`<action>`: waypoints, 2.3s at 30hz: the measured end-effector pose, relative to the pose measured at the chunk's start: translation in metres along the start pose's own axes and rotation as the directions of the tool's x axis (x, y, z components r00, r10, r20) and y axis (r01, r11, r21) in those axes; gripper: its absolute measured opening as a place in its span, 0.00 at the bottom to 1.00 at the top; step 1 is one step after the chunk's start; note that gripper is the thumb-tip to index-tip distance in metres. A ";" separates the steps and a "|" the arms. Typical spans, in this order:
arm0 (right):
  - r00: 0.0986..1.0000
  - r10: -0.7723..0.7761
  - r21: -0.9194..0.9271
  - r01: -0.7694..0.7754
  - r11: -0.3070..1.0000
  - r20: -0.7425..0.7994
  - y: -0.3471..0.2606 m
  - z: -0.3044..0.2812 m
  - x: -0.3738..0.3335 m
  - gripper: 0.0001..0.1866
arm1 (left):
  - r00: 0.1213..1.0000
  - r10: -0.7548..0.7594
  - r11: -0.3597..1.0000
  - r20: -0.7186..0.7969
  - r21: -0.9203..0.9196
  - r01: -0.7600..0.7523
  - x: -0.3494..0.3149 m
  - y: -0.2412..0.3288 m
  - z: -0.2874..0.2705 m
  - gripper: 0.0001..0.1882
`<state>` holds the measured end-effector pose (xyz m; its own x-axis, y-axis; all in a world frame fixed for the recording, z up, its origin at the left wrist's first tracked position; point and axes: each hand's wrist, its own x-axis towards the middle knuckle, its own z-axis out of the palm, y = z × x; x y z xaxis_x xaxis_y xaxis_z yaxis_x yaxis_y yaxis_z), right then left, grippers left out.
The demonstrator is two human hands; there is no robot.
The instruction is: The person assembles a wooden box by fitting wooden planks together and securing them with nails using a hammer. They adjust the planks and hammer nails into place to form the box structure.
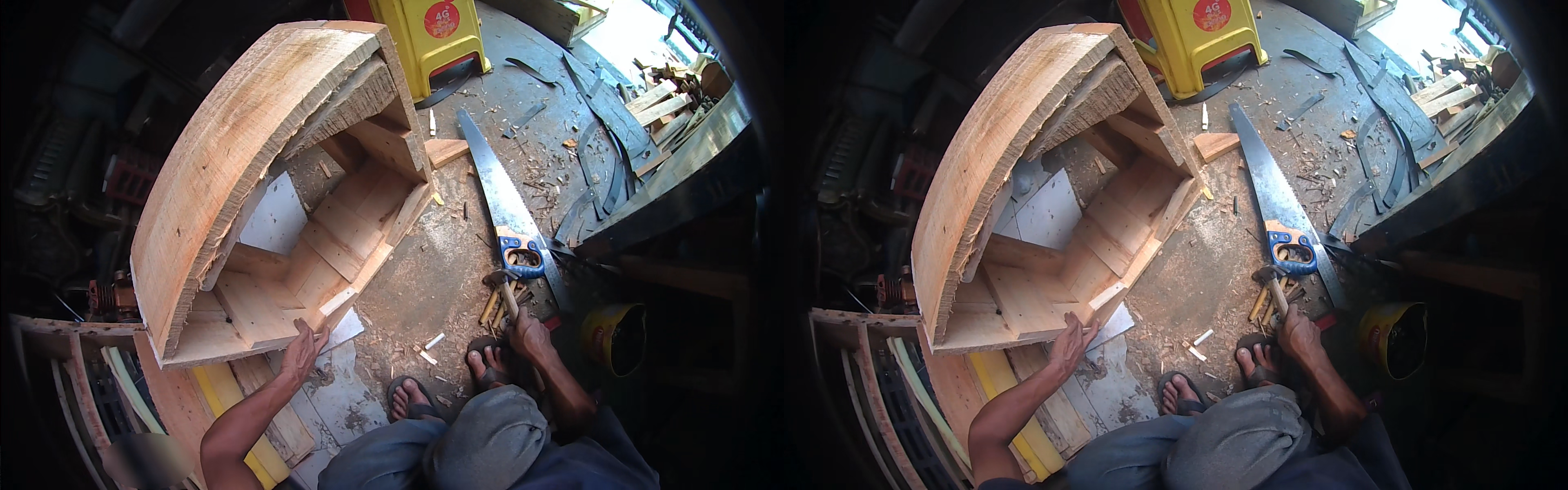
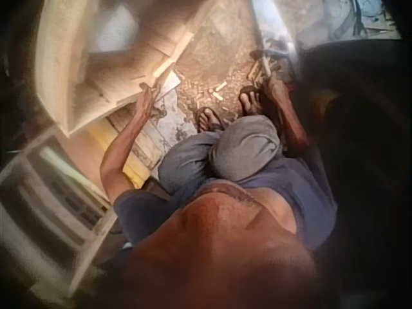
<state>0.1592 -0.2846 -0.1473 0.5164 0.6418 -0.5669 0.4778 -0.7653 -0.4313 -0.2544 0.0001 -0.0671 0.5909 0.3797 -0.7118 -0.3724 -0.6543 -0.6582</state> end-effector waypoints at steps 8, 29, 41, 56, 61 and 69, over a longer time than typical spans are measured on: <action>0.983 -0.184 -0.197 0.175 0.965 -0.028 -0.012 -0.006 0.025 0.15 | 0.967 0.006 0.916 -0.253 -0.387 -0.107 -0.007 -0.034 -0.027 0.32; 0.985 -0.169 -0.054 0.168 0.984 -0.013 0.013 0.001 0.015 0.13 | 0.960 -0.276 -0.366 0.038 -0.928 -0.069 -0.047 -0.107 -0.143 0.56; 0.984 -0.169 0.031 0.171 0.985 -0.054 0.044 -0.050 -0.029 0.13 | 0.896 -0.370 -0.424 0.244 -0.903 0.071 -0.059 -0.094 -0.148 0.34; 0.854 0.470 -0.177 -0.510 0.842 -0.225 0.182 -0.137 -0.094 0.24 | 0.688 -0.725 -0.150 0.026 -0.981 -0.122 0.031 -0.150 -0.138 0.14; 0.905 0.336 -0.194 -0.390 0.900 -0.260 0.156 -0.118 -0.063 0.23 | 0.432 -0.872 0.207 -0.230 -0.973 -0.100 0.127 -0.213 -0.130 0.27; 0.936 0.259 -0.194 -0.308 0.931 -0.240 0.147 -0.101 -0.034 0.21 | 0.588 -0.785 0.087 -0.194 -0.975 -0.206 0.087 -0.196 -0.164 0.18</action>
<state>0.2837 -0.4137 -0.1203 0.7775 0.4134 -0.4740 0.4239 -0.9012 -0.0908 -0.0127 0.0542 0.0408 0.7789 0.6099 0.1461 0.5432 -0.7725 0.3290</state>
